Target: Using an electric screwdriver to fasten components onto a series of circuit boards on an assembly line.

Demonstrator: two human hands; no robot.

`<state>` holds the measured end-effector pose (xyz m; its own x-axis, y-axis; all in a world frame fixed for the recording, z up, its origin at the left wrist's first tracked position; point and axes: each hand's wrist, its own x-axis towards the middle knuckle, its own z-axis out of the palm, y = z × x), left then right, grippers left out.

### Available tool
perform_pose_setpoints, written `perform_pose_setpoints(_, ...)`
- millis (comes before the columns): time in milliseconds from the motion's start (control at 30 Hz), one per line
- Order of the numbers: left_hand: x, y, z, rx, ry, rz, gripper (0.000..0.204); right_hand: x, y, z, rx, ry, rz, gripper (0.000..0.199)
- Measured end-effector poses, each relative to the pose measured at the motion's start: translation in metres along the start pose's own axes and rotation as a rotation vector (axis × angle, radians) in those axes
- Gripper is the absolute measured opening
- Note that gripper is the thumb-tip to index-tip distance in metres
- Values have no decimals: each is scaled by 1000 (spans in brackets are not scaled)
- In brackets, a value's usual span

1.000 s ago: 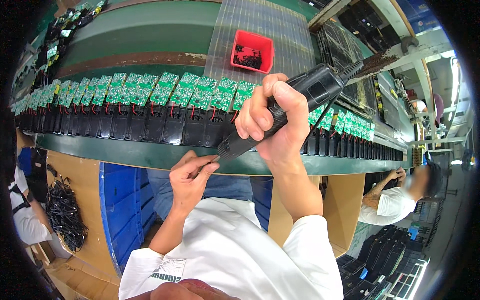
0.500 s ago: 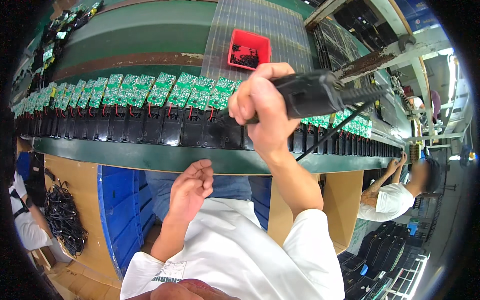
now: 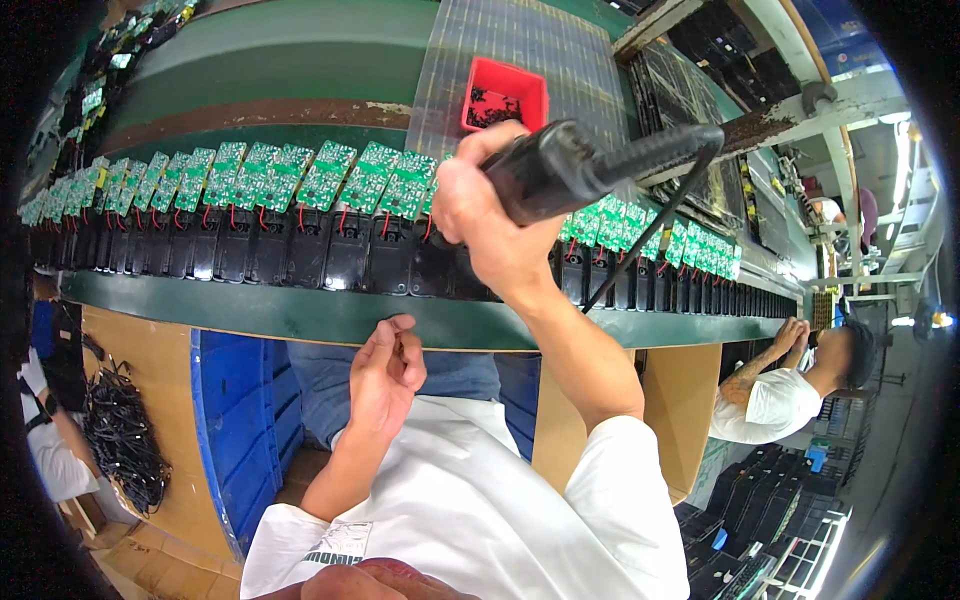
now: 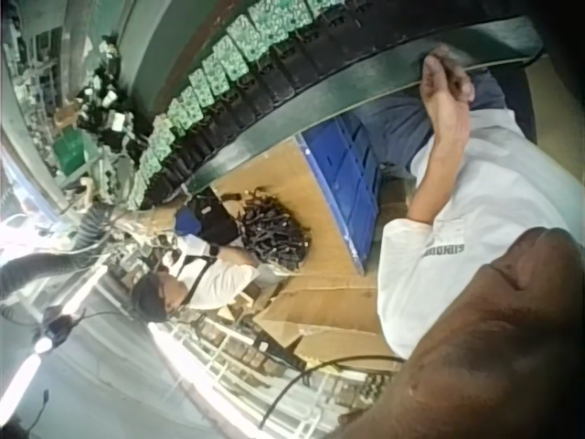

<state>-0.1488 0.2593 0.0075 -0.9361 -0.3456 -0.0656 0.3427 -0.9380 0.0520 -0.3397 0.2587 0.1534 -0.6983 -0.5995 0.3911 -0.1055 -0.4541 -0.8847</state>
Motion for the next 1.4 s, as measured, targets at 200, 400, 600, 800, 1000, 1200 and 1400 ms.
perform_pose_setpoints(200, 11, 2, 50, 331, 357, 8, 33, -1, 11, -6, -27, -197, 4, 7)
perform_pose_setpoints(400, 8, 1, 55, 569, 326, -62, 27, -3, 12, -6, -164, -222, -46, 5)
perform_pose_setpoints(600, 3, -12, 9, 1229, 134, 231, 21, -5, -28, 4, 46, 109, 5, 7)
perform_pose_setpoints(800, 19, -21, 32, 1131, 158, 384, 13, -22, -67, -30, 331, 10, 48, 20)
perform_pose_setpoints(1000, 25, -19, 43, 1059, 126, 359, 15, -33, -66, -50, 475, 40, 196, 22)
perform_pose_setpoints(1200, 27, -27, 45, 1124, 125, 447, 15, -37, -63, -56, 509, 16, 202, 22)
perform_pose_setpoints(1400, 22, -32, 47, 1207, 111, 467, 9, -39, -61, -55, 502, -12, 214, 22)
